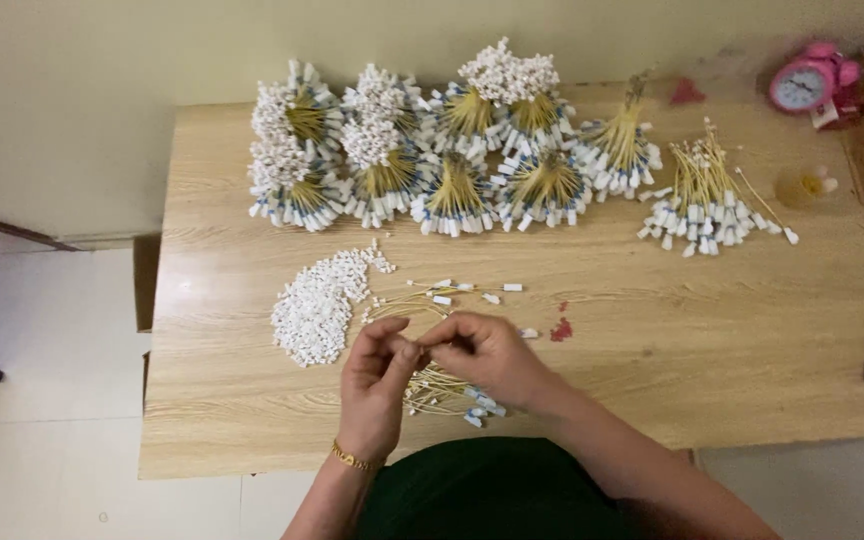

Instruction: The person repeatedly picks small white pieces from a pile and attaches them to thin sticks, forming small bundles. They place completed bundles on the table and continue the process, occasionally gathering and repositioning the sticks.

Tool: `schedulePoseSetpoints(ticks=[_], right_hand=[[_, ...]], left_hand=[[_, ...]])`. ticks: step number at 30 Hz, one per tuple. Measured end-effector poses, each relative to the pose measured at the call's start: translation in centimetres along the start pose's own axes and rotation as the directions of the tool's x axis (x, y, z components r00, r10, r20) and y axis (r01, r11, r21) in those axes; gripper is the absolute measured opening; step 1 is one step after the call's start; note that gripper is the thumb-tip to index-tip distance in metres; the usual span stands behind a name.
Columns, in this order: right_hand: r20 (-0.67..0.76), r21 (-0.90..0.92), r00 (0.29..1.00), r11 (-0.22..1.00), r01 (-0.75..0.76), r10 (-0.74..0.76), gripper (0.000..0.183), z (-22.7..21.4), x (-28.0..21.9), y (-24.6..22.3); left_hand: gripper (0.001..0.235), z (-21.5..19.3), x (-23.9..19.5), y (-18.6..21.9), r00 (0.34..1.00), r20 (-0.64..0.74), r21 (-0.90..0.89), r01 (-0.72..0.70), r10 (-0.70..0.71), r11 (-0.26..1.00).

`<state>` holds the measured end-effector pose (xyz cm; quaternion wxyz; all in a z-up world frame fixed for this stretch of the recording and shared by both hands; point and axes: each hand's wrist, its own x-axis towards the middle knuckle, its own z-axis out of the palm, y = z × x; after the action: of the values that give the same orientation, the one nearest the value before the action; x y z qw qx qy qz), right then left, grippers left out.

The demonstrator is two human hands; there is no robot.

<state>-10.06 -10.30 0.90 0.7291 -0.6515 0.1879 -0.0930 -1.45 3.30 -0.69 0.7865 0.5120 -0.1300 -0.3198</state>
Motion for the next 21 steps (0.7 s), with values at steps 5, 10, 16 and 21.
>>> schedulePoseSetpoints(ticks=[5, 10, 16, 21], right_hand=[[-0.044, 0.018, 0.999, 1.0, -0.025, 0.026, 0.01, 1.3, -1.2, 4.3], [-0.012, -0.212, 1.0, 0.977, 0.011, -0.014, 0.008, 1.4, -0.4, 6.4], [0.021, -0.494, 0.999, 0.869, -0.021, 0.036, 0.015, 0.9, -0.3, 10.0], [0.033, -0.532, 0.995, 0.841, 0.097, -0.094, 0.019, 0.8, -1.0, 9.4]], left_hand=[[0.021, -2.2, -2.3, -2.8, 0.999, -0.032, 0.195, 0.034, -0.028, 0.98], [0.021, -4.3, -2.1, -5.3, 0.998, -0.068, 0.417, 0.033, -0.005, 0.908], [0.03, -7.7, 3.3, -6.1, 0.872, -0.035, 0.879, 0.259, -0.487, 0.401], [0.026, -8.7, 11.0, -8.5, 0.961, 0.072, 0.99, -0.101, -0.269, -0.098]])
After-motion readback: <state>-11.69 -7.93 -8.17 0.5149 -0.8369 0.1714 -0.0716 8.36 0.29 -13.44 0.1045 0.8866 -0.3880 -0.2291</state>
